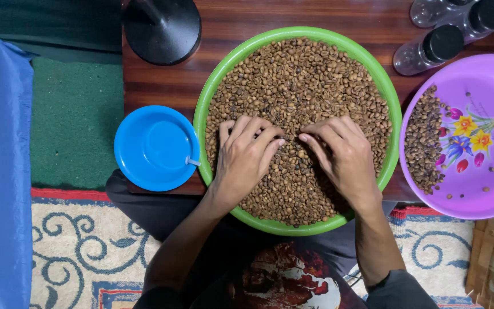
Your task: The person sorts cocoa beans by hand, picking them from a large green bowl and transferring them into a purple bowl. The hands continuously sift through the beans to separate them.
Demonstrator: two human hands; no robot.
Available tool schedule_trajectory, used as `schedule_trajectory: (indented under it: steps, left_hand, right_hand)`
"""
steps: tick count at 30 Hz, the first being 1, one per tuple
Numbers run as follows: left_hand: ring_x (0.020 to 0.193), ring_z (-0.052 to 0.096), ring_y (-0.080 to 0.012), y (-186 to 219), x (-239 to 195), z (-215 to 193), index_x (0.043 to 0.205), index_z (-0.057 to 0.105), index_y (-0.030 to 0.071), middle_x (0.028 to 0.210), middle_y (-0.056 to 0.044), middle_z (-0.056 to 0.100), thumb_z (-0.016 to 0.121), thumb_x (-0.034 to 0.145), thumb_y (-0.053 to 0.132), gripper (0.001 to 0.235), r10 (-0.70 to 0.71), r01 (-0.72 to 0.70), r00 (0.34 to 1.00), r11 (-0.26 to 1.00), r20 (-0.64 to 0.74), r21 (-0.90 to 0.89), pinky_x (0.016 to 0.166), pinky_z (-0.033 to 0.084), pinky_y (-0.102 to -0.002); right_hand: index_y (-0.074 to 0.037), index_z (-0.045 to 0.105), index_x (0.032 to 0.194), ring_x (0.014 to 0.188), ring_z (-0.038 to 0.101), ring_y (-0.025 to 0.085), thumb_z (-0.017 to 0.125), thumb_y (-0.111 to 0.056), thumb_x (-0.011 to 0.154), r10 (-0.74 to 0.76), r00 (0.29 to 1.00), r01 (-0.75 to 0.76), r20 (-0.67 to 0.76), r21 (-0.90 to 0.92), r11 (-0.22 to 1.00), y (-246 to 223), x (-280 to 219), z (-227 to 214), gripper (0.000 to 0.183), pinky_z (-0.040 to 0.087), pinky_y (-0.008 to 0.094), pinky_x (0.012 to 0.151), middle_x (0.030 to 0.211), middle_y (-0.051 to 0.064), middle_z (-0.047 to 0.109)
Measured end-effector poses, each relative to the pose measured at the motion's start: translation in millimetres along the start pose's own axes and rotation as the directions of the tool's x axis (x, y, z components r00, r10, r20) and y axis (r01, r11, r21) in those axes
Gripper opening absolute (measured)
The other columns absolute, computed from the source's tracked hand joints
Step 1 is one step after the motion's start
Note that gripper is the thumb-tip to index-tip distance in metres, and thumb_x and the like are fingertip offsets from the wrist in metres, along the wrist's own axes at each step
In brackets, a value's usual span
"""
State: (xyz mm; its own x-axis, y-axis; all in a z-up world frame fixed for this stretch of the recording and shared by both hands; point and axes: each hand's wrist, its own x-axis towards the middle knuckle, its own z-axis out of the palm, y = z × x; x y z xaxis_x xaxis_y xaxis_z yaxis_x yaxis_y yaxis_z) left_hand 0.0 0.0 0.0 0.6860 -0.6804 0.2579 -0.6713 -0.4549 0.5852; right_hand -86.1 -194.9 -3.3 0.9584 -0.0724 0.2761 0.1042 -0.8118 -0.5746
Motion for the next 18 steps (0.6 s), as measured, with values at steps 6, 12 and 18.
schedule_trajectory:
  steps: [6,12,18]
  left_hand:
    - [0.096,0.066,-0.0212,20,1,-1,0.11,0.074,0.016,0.095,-0.002,0.07,0.063,0.104,0.026,0.016,0.024,-0.031,0.999,0.986,-0.044,-0.164,0.091,0.041,-0.039]
    - [0.091,0.068,-0.0242,56,16,33,0.108,0.073,0.018,0.091,-0.002,0.072,0.065,0.101,0.026,0.013,0.143,-0.114,0.984,0.965,0.107,-0.235,0.09,0.041,-0.041]
    - [0.091,0.067,-0.0275,98,39,76,0.105,0.073,0.015,0.089,-0.006,0.071,0.065,0.099,0.024,0.014,0.26,-0.188,0.933,0.942,0.249,-0.279,0.091,0.04,-0.044]
  right_hand:
    - [-0.008,0.077,0.107,0.087,0.072,0.031,0.074,-0.013,0.098,0.002,0.997,0.005,-0.081,0.077,0.997,16,-29,-19,0.011,0.057,0.044,0.079,0.099,0.009,0.078]
    - [-0.003,0.076,0.104,0.086,0.071,0.04,0.075,-0.009,0.097,0.107,0.981,-0.101,-0.162,0.042,0.994,34,-69,-66,0.009,0.057,0.049,0.078,0.095,0.015,0.077]
    - [0.0,0.077,0.108,0.089,0.071,0.04,0.073,-0.008,0.106,0.251,0.925,-0.29,-0.287,-0.103,0.951,80,-128,-101,0.009,0.056,0.047,0.083,0.095,0.018,0.076]
